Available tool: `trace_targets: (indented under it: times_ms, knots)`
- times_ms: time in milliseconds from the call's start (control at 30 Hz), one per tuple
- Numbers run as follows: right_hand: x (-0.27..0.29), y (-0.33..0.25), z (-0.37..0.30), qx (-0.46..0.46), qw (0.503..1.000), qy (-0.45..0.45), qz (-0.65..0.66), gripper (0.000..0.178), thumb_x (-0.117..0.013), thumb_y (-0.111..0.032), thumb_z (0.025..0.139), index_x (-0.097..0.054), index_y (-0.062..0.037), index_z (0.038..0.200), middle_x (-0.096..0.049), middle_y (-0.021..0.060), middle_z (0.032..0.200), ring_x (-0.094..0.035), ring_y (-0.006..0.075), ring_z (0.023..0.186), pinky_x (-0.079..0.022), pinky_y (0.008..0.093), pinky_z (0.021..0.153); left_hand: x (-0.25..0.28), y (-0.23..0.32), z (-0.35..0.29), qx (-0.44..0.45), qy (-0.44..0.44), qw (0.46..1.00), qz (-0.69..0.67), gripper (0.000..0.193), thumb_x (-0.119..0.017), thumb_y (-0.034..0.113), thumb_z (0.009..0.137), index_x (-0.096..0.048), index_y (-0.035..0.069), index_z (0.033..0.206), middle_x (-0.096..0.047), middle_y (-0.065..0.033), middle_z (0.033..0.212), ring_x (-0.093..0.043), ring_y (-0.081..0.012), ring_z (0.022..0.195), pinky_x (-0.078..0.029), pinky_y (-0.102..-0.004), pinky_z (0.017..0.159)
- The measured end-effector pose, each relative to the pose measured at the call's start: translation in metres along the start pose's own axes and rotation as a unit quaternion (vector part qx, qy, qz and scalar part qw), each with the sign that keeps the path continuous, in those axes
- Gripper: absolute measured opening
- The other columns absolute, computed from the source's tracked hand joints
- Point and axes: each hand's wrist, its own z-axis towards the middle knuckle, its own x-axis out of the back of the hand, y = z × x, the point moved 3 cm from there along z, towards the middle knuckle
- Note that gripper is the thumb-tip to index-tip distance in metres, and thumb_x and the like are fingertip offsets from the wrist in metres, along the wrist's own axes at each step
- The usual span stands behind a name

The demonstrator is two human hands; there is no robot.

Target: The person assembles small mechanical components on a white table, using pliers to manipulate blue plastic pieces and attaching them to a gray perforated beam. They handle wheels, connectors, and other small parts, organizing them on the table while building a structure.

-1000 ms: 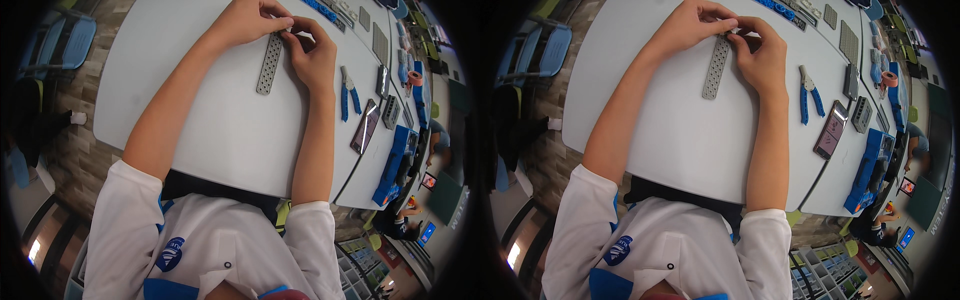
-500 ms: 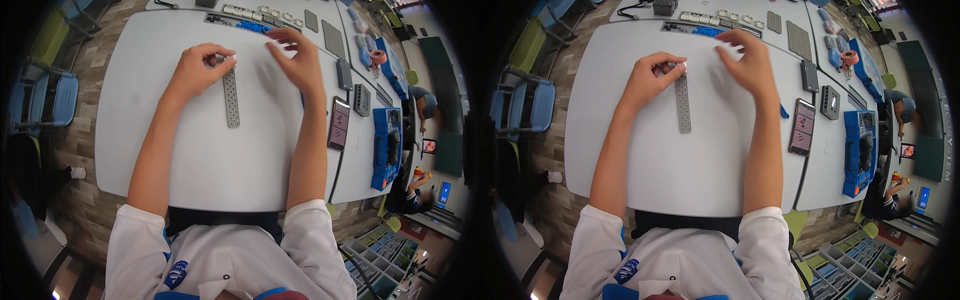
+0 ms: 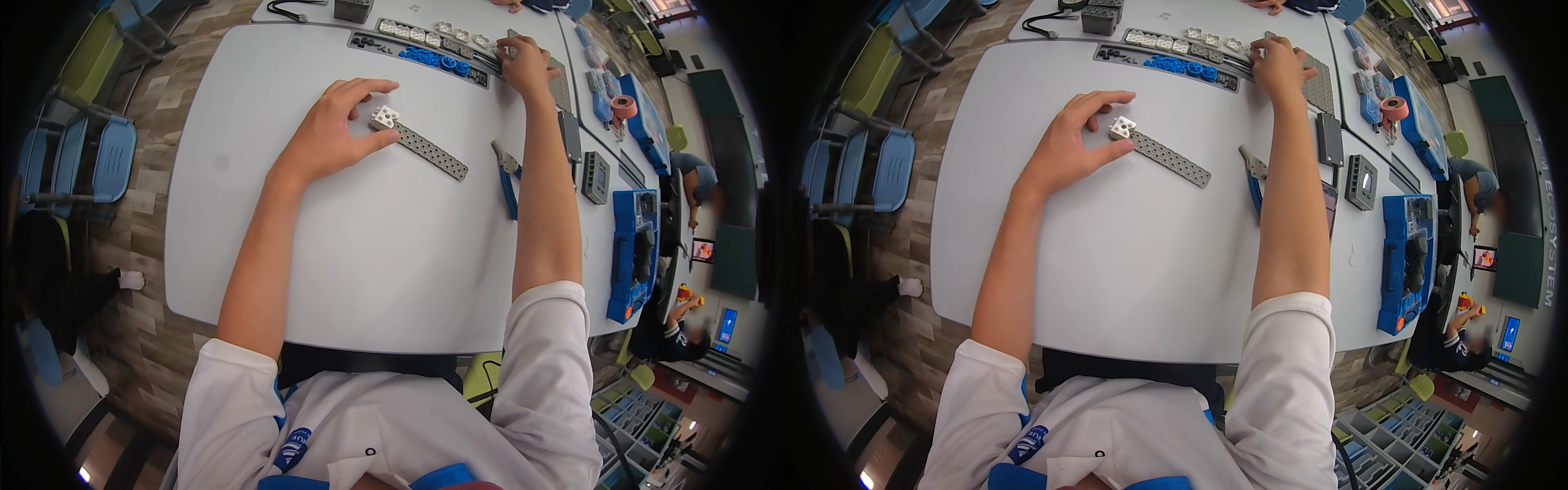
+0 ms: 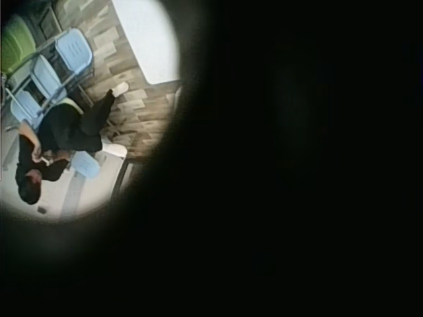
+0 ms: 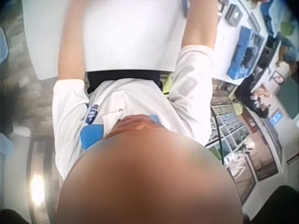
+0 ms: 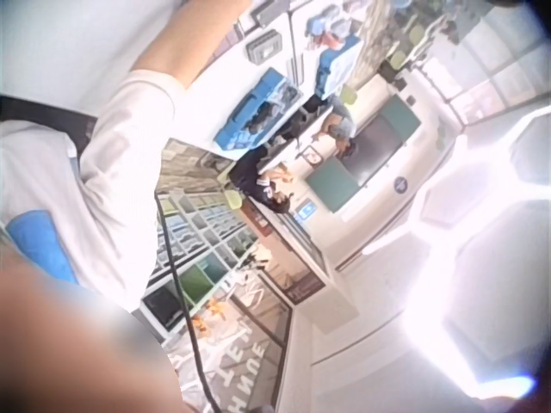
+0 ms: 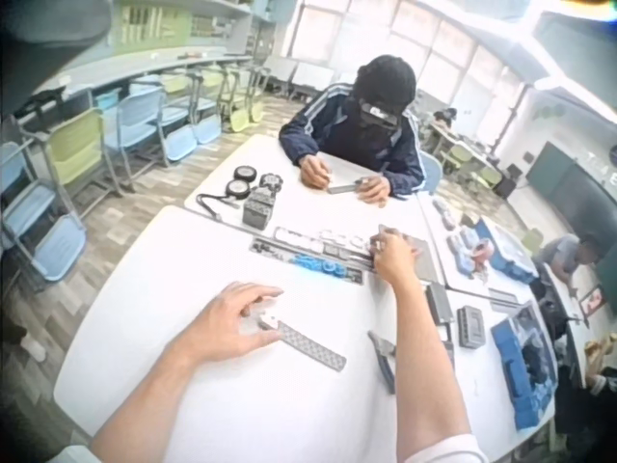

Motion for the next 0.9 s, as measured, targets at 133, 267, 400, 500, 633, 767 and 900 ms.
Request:
trace_targets:
  times_ms: [133,267,400,500,633,767,900]
  knots:
    - [0.007,0.002,-0.002,0.016,1.0,0.018,0.014,0.018,-0.081,-0.028,0.101,-0.085,-0.0247,0.118,-0.073,-0.0008,0.148,-0.056,0.0331,0.147,-0.028,0.0713,0.116,0.0,-0.003,0.0,-0.015,-0.056,0.998,-0.003,0.037,-0.087,0.01,0.09,-0.081,0.015,0.126,-0.077,-0.0008,0.118,-0.063,-0.0186,0.106,-0.052,-0.0331,0.095]
    - [0.043,-0.009,-0.013,0.032,0.991,0.069,0.107,0.017,-0.084,-0.023,0.098,-0.083,-0.0162,0.113,-0.082,0.005,0.124,-0.074,0.027,0.118,-0.046,0.0567,0.107,0.002,-0.007,0.0,0.023,-0.079,0.997,-0.011,0.033,-0.086,0.006,0.09,-0.082,0.014,0.122,-0.077,0.0006,0.115,-0.063,-0.0173,0.104,-0.051,-0.032,0.091]
    - [0.102,-0.031,-0.061,0.032,0.913,0.14,0.382,0.019,-0.083,-0.015,0.1,-0.082,-0.0076,0.117,-0.081,0.0069,0.105,-0.075,0.0155,0.096,-0.053,0.0297,0.083,0.006,-0.005,-0.003,0.029,-0.068,0.997,0.006,0.03,-0.086,0.006,0.089,-0.081,0.012,0.118,-0.073,0.0022,0.106,-0.054,-0.0167,0.092,-0.048,-0.0308,0.086]
    - [0.124,-0.054,-0.127,0.033,0.821,0.09,0.563,0.023,-0.078,-0.008,0.103,-0.082,-0.0028,0.125,-0.077,0.0021,0.101,-0.068,0.0071,0.09,-0.049,0.0207,0.076,0.007,-0.004,-0.003,0.046,-0.096,0.993,0.045,0.029,-0.087,0.011,0.091,-0.08,0.011,0.119,-0.074,-0.0006,0.108,-0.061,-0.0191,0.099,-0.052,-0.0346,0.088]
    - [0.109,-0.078,-0.21,-0.056,0.779,-0.039,0.624,0.03,-0.076,-0.009,0.106,-0.077,0.0005,0.135,-0.073,0.0036,0.102,-0.063,0.0104,0.087,-0.05,0.0267,0.079,0.007,0.0,-0.005,0.015,-0.07,0.997,0.034,0.032,-0.089,0.009,0.086,-0.081,0.012,0.116,-0.066,0.0034,0.097,-0.045,-0.0169,0.086,-0.047,-0.0306,0.083]
    - [0.087,-0.079,-0.246,-0.187,0.664,-0.06,0.721,0.035,-0.075,-0.009,0.106,-0.072,0.005,0.137,-0.074,0.0082,0.11,-0.072,0.015,0.093,-0.059,0.027,0.084,0.007,0.003,-0.006,-0.012,-0.066,0.998,0.019,0.033,-0.089,0.012,0.085,-0.082,0.013,0.118,-0.069,0.0037,0.1,-0.048,-0.0163,0.088,-0.046,-0.031,0.083]
    - [0.085,-0.067,-0.244,-0.184,0.578,-0.054,0.793,0.039,-0.074,-0.007,0.105,-0.067,0.0092,0.14,-0.074,0.0126,0.117,-0.078,0.0207,0.101,-0.065,0.0304,0.095,0.006,0.001,-0.005,-0.011,-0.081,0.996,0.019,0.033,-0.087,0.012,0.086,-0.082,0.013,0.118,-0.073,0.0035,0.105,-0.053,-0.0148,0.093,-0.045,-0.0299,0.084]
